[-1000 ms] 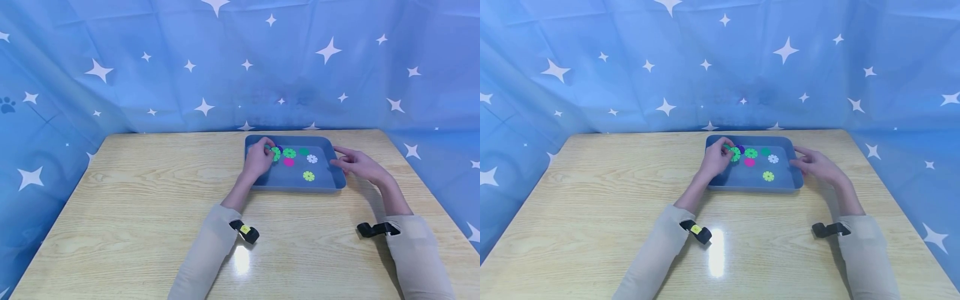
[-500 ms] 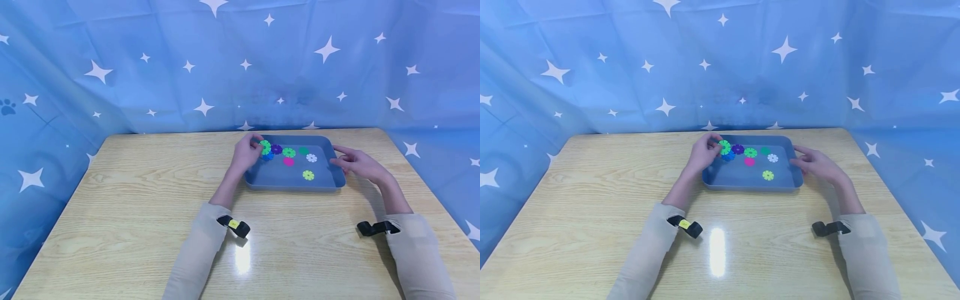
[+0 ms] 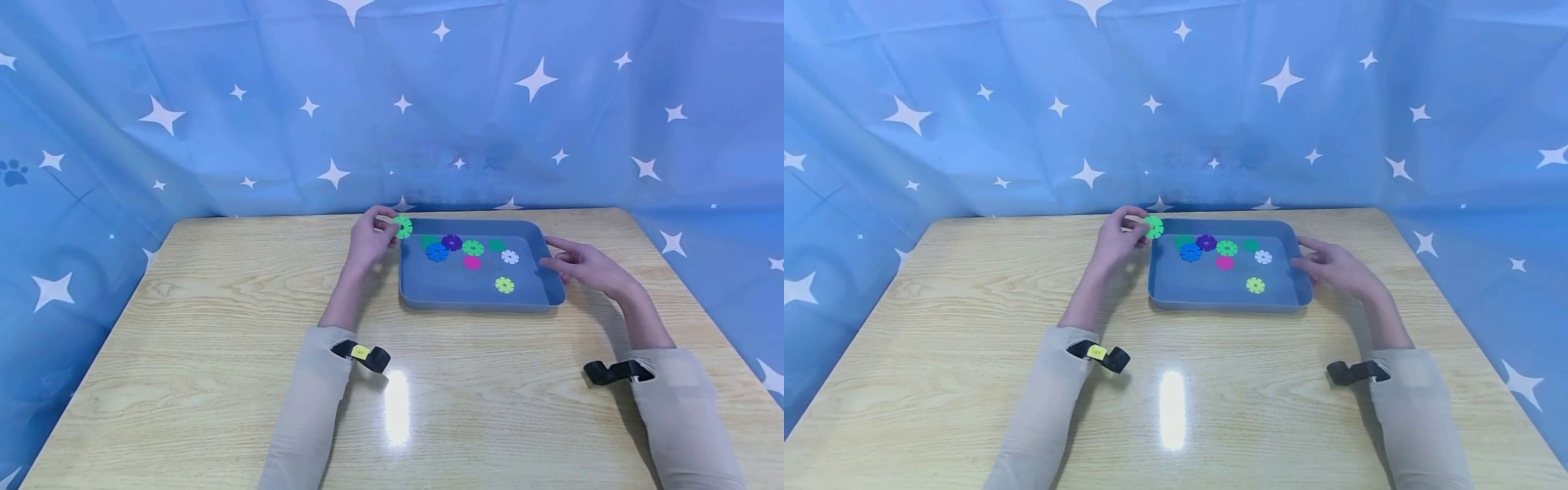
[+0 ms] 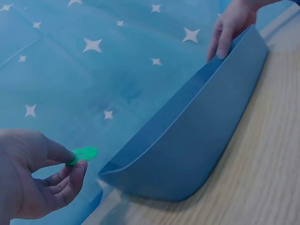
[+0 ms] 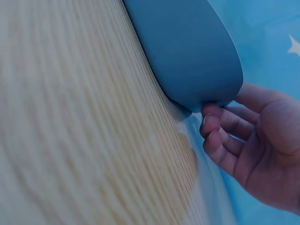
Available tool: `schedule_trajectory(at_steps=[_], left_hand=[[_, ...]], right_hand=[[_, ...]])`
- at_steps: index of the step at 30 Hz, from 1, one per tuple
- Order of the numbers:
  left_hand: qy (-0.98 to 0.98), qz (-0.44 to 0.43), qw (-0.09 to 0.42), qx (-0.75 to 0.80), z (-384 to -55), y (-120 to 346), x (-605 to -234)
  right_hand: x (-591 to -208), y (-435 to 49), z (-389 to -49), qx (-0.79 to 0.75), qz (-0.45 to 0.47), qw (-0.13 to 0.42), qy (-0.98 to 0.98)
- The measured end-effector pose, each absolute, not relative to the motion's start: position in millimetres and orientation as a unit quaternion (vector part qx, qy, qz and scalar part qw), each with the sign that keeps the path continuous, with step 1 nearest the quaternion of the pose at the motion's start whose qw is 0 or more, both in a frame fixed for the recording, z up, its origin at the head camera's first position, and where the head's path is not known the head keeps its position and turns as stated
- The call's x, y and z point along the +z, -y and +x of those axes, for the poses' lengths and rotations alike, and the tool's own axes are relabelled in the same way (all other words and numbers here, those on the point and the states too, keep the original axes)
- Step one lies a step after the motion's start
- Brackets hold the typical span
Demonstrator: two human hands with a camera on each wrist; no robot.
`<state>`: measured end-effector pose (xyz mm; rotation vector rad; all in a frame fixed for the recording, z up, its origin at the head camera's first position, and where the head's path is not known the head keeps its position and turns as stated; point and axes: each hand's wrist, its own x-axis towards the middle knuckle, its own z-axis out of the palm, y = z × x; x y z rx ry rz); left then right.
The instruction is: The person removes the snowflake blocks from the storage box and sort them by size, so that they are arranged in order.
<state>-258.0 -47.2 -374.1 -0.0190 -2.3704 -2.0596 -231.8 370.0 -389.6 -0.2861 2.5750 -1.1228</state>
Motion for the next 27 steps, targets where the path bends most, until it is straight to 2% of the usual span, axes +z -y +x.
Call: schedule_trajectory(at_steps=[7, 27], left_hand=[[0.759, 0.024, 0.018, -0.65, -262.0, 68.5, -380.5], [0.79, 0.074, -0.049, -0.606, -263.1, 90.5, -402.3]], right_hand=[[-389.0, -369.4, -231.4, -0.397, -0.101, 0.158, -0.899], [-389.9, -368.1, -231.3, -0.382, -0.103, 0.138, -0.908]])
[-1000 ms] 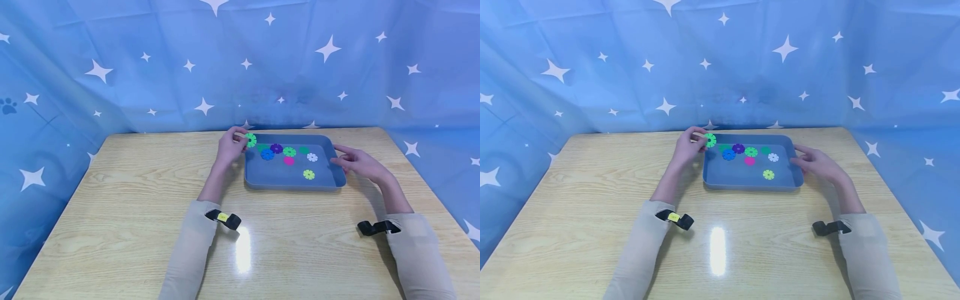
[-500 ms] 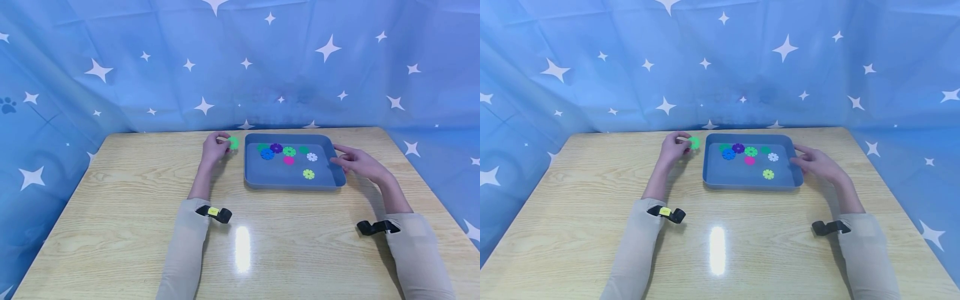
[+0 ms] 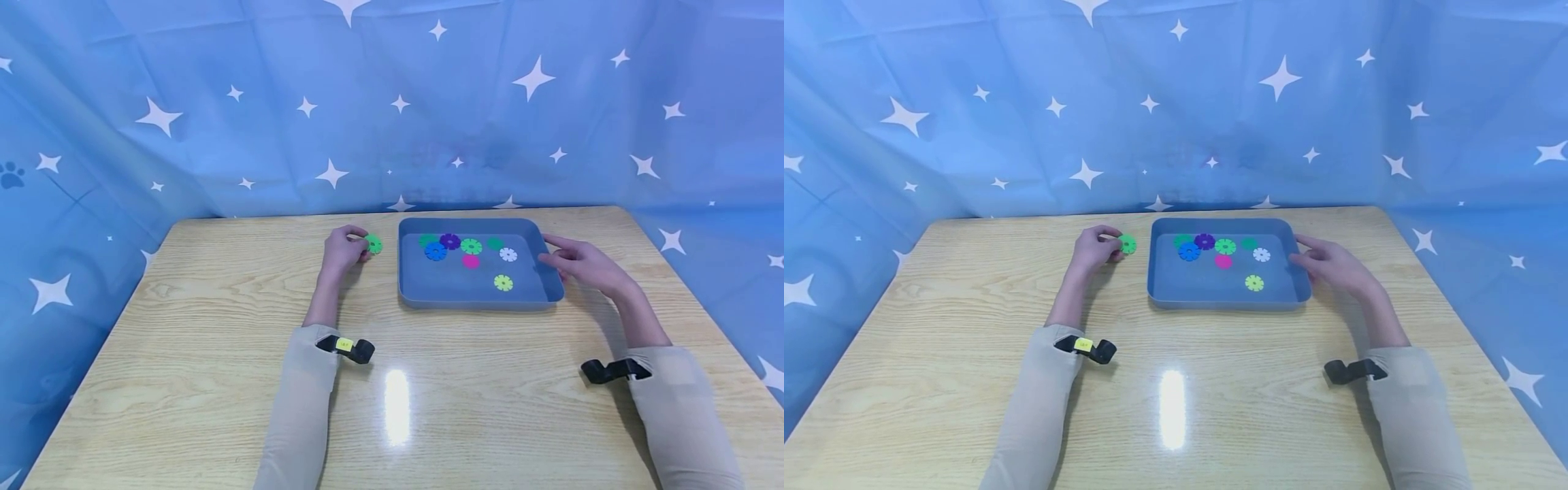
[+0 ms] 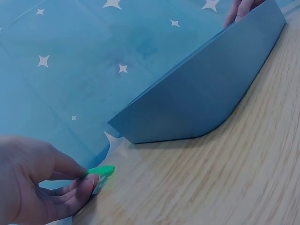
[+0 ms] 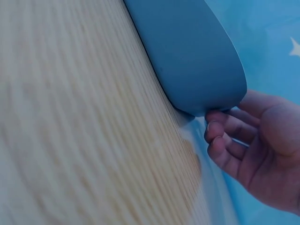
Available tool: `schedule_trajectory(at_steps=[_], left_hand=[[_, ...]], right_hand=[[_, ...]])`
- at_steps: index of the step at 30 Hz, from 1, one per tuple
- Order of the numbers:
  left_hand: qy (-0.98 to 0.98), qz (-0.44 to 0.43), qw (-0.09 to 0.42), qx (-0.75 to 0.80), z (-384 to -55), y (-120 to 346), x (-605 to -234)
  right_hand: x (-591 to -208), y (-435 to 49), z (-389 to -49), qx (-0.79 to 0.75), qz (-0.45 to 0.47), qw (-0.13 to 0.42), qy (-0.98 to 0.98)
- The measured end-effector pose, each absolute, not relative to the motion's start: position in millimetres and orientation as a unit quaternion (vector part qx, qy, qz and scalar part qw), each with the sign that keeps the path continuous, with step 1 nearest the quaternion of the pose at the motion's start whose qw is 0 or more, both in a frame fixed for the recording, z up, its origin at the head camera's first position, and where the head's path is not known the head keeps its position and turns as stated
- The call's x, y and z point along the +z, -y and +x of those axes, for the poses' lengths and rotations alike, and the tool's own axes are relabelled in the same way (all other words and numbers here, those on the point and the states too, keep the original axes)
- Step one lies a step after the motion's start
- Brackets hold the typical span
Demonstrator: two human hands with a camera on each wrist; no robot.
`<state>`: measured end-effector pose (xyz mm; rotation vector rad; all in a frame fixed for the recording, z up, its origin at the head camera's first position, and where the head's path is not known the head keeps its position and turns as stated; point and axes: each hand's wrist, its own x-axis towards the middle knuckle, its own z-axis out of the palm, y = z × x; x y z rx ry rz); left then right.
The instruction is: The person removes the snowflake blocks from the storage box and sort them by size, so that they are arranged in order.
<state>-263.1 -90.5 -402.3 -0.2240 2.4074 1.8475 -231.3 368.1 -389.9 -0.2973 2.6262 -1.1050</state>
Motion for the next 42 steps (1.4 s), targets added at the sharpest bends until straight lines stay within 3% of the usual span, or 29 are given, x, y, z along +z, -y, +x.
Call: schedule_trajectory(at_steps=[14, 37, 42], left_hand=[[-0.849, -0.064, 0.055, 0.522, -260.0, 97.2, -398.9], [-0.856, -0.015, 0.084, 0.511, -260.6, 106.0, -394.2], [-0.855, 0.013, 0.064, 0.515, -261.4, 104.9, -391.7]], right_hand=[[-387.6, -363.5, -229.3, -0.385, -0.105, 0.129, -0.908], [-388.4, -364.2, -230.3, -0.38, -0.094, 0.132, -0.911], [-388.6, -364.8, -230.6, -0.377, -0.095, 0.132, -0.912]])
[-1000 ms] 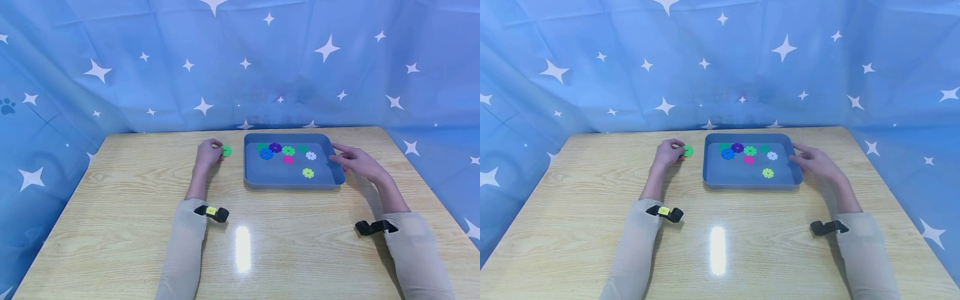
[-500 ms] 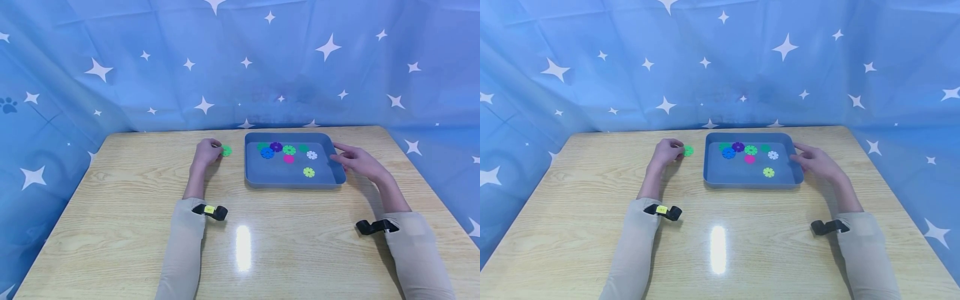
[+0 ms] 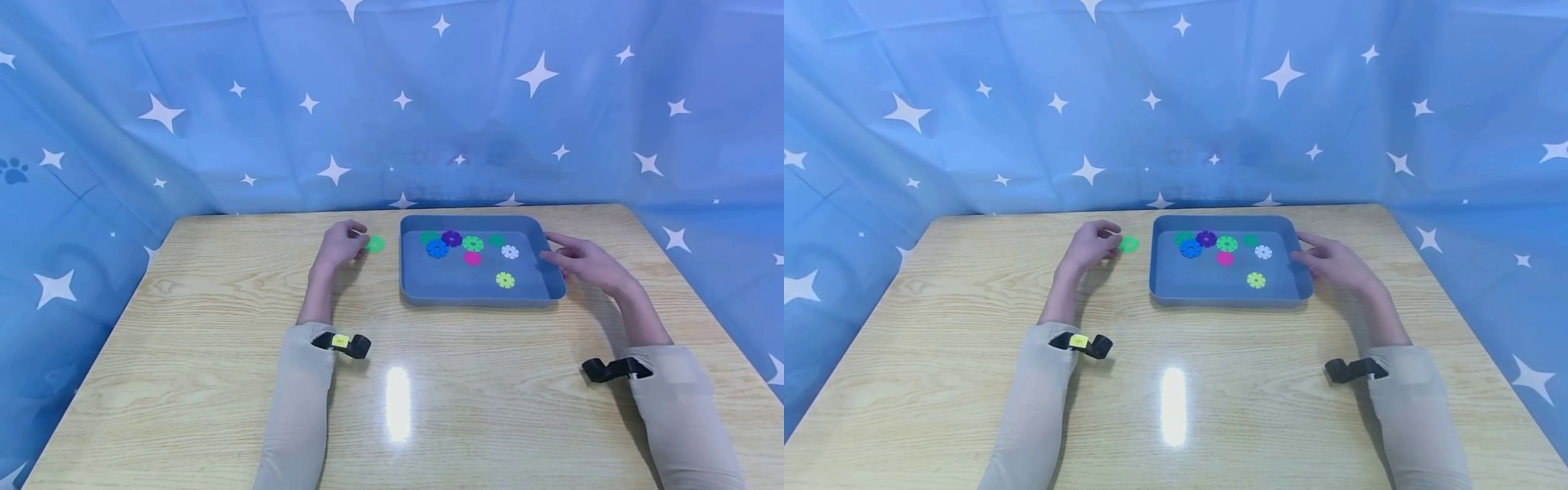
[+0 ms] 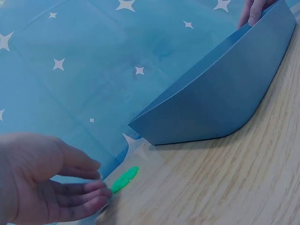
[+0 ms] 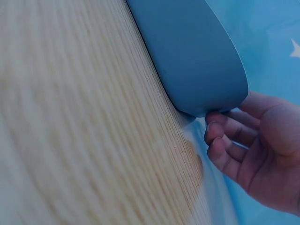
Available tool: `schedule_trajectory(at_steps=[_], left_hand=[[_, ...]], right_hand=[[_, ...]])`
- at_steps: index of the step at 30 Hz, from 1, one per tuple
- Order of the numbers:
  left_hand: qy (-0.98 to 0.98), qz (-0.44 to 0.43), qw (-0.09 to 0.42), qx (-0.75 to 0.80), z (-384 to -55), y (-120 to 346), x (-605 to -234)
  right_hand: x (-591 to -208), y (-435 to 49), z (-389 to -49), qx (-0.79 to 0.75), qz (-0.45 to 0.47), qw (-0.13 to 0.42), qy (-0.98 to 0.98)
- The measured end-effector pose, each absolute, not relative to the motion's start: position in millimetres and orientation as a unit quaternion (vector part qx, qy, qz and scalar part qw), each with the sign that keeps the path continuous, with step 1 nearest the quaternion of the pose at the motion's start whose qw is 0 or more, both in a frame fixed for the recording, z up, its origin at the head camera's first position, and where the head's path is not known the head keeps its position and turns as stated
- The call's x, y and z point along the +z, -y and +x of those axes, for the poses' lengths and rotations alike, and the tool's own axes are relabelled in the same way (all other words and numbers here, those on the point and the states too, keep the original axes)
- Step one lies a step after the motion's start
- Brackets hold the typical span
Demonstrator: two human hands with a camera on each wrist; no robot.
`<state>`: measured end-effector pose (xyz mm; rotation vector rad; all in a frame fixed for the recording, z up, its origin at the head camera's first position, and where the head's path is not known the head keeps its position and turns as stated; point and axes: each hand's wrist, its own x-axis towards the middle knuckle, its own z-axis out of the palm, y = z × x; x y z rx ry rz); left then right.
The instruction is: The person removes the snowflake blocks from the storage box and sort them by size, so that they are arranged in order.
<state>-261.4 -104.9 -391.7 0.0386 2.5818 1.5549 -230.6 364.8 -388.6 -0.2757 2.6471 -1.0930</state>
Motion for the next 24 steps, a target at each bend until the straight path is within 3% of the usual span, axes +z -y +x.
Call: schedule_trajectory(at_steps=[10, 24], left_hand=[[-0.854, 0.075, 0.004, 0.515, -259.5, 91.6, -379.8], [-0.839, 0.133, 0.012, 0.527, -254.3, 56.6, -370.5]], right_hand=[[-389.8, -365.2, -232.0, -0.377, -0.094, 0.137, -0.911], [-387.4, -363.6, -229.6, -0.383, -0.096, 0.133, -0.909]])
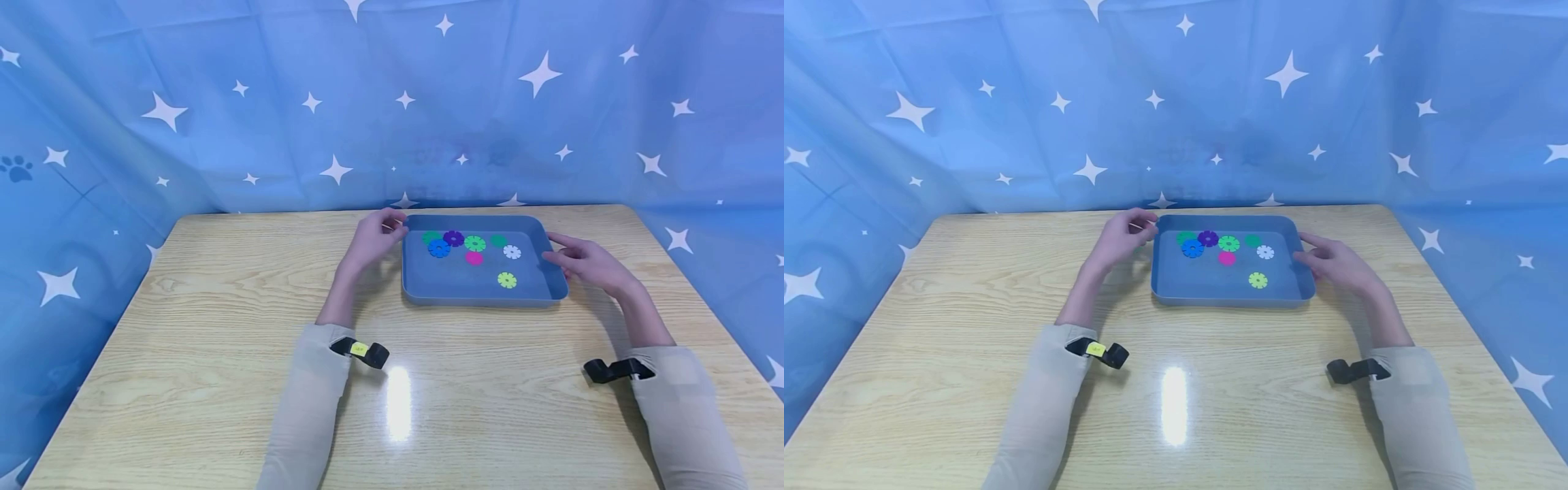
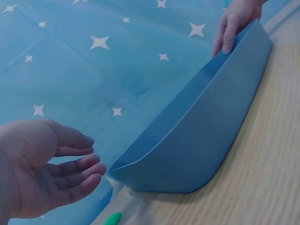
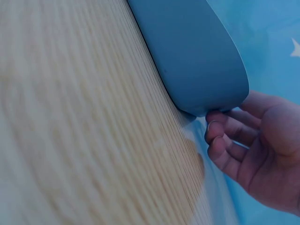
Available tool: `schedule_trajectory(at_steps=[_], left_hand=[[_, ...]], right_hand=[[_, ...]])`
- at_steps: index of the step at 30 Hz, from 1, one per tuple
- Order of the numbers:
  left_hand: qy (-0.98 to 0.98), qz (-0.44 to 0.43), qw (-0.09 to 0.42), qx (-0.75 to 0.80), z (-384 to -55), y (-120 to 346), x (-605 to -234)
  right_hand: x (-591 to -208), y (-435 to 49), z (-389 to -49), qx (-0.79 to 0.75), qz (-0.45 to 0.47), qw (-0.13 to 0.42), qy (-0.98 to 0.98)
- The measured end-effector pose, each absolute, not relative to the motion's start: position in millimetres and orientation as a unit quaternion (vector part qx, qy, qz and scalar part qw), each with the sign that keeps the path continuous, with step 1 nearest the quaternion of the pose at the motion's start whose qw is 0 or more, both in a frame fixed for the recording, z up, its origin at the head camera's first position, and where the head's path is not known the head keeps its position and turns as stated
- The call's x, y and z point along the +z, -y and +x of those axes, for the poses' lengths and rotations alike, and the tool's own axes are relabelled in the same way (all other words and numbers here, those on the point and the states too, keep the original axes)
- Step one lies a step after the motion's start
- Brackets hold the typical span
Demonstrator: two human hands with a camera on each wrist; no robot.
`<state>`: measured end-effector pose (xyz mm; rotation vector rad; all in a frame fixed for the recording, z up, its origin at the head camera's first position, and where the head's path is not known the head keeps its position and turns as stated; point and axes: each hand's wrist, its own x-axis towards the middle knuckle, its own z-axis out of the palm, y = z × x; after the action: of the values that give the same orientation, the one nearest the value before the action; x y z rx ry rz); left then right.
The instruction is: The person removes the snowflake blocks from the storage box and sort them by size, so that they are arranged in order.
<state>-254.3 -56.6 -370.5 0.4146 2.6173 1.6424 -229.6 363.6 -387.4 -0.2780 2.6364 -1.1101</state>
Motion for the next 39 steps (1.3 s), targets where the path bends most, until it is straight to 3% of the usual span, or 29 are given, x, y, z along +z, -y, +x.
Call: schedule_trajectory(at_steps=[9, 24, 39], left_hand=[[-0.827, 0.166, 0.012, 0.538, -251.8, 36.6, -373.8], [-0.823, 0.224, 0.062, 0.518, -248.5, 8.0, -386.5], [-0.88, 0.165, 0.066, 0.441, -248.3, -13.5, -387.1]], right_hand=[[-387.7, -365.0, -229.8, -0.379, -0.098, 0.136, -0.91], [-388.4, -365.5, -229.8, -0.377, -0.097, 0.135, -0.911], [-388.5, -364.2, -229.6, -0.382, -0.093, 0.14, -0.909]])
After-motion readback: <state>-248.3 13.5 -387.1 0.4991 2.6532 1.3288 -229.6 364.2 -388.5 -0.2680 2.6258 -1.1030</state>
